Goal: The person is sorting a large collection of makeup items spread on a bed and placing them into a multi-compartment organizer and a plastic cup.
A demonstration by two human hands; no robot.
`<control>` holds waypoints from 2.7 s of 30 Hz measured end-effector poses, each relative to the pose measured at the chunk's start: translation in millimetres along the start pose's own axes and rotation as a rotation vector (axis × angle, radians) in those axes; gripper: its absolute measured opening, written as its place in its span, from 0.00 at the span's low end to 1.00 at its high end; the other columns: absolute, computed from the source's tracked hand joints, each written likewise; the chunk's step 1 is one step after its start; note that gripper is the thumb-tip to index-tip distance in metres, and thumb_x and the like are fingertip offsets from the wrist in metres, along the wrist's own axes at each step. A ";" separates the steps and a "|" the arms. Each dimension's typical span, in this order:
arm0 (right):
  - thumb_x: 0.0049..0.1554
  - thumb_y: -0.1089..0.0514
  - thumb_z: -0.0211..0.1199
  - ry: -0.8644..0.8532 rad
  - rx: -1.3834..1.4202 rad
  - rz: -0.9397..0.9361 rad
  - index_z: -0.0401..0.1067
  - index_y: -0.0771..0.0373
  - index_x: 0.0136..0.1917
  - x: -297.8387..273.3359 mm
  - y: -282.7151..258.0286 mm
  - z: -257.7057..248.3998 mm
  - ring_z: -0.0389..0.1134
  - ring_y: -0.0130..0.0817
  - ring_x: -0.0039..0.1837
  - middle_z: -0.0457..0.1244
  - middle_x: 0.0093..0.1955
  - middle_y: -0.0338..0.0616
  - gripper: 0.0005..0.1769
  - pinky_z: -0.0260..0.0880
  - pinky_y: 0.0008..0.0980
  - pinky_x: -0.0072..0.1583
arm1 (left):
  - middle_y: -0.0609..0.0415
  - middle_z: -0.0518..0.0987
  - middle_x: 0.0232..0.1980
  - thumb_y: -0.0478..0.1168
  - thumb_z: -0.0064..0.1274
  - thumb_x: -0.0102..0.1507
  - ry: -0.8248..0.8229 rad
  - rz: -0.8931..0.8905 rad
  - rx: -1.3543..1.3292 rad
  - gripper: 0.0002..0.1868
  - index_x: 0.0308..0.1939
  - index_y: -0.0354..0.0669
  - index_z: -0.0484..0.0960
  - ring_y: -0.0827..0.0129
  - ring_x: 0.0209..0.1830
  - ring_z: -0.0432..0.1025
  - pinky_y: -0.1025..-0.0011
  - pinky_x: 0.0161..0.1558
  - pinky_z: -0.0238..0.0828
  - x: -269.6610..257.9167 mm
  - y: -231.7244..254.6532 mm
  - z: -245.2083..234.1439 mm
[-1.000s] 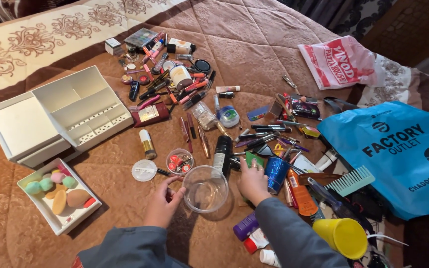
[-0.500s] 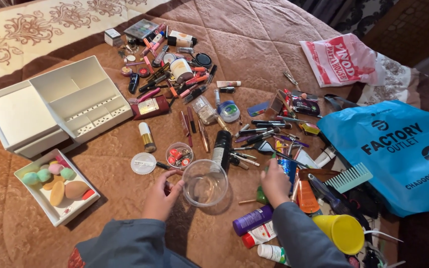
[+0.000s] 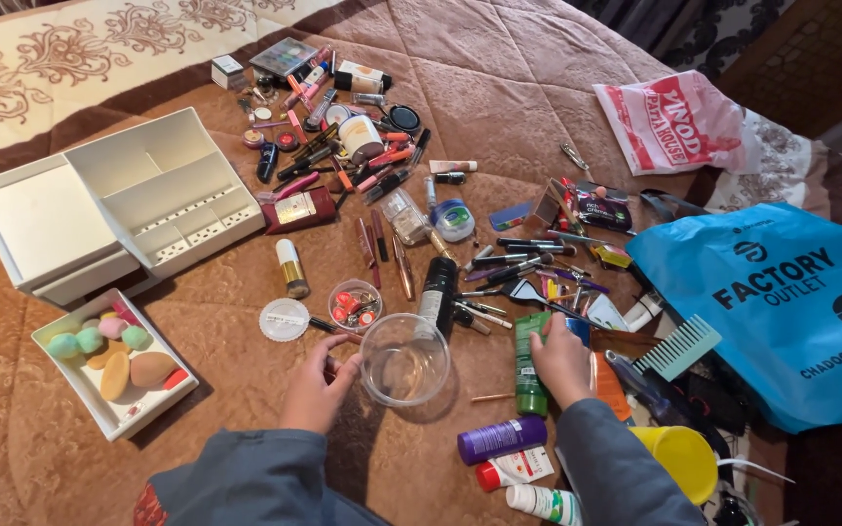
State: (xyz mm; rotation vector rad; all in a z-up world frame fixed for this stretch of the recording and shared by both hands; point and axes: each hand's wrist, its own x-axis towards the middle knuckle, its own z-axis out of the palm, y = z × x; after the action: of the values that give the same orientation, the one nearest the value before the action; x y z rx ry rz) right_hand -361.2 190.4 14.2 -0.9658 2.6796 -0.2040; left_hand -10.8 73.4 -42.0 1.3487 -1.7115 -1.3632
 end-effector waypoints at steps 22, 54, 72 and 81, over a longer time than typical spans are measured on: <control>0.64 0.42 0.51 -0.209 -0.111 -0.080 0.57 0.51 0.75 100.2 -73.7 23.7 0.58 0.65 0.70 0.58 0.68 0.64 0.29 0.64 0.61 0.65 | 0.61 0.73 0.32 0.58 0.48 0.65 -0.041 -0.204 0.102 0.25 0.64 0.58 0.79 0.72 0.32 0.69 0.71 0.39 0.64 -0.1 20.8 -3.2; 0.66 0.55 0.42 -0.675 1.843 -0.189 0.64 0.68 0.68 -93.1 -104.2 -11.4 0.44 0.25 0.30 0.51 0.35 0.39 0.23 0.44 0.27 0.33 | 0.62 0.67 0.24 0.54 0.45 0.67 0.082 -0.080 0.022 0.18 0.56 0.63 0.83 0.72 0.26 0.65 0.69 0.36 0.63 -13.5 28.9 -7.9; 0.70 0.39 0.42 -0.964 1.200 -0.270 0.62 0.59 0.46 -126.0 -132.7 -8.4 0.41 0.21 0.27 0.46 0.29 0.32 0.23 0.40 0.22 0.30 | 0.62 0.80 0.32 0.56 0.49 0.67 -0.071 0.043 -0.408 0.18 0.38 0.49 0.85 0.76 0.35 0.72 0.74 0.44 0.68 -10.8 104.2 1.0; 0.72 0.43 0.44 -0.927 1.382 -0.199 0.58 0.57 0.34 -124.2 -99.3 -2.9 0.43 0.24 0.24 0.48 0.25 0.32 0.27 0.43 0.22 0.26 | 0.63 0.54 0.20 0.51 0.44 0.72 -0.041 0.083 -0.755 0.18 0.44 0.40 0.82 0.78 0.19 0.49 0.75 0.23 0.46 -6.8 93.9 -7.0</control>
State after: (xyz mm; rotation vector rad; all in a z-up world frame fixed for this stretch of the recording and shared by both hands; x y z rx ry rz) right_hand -211.0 194.2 66.5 -0.5570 1.1019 -1.1050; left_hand -35.9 74.9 49.1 0.8085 -1.0655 -1.7435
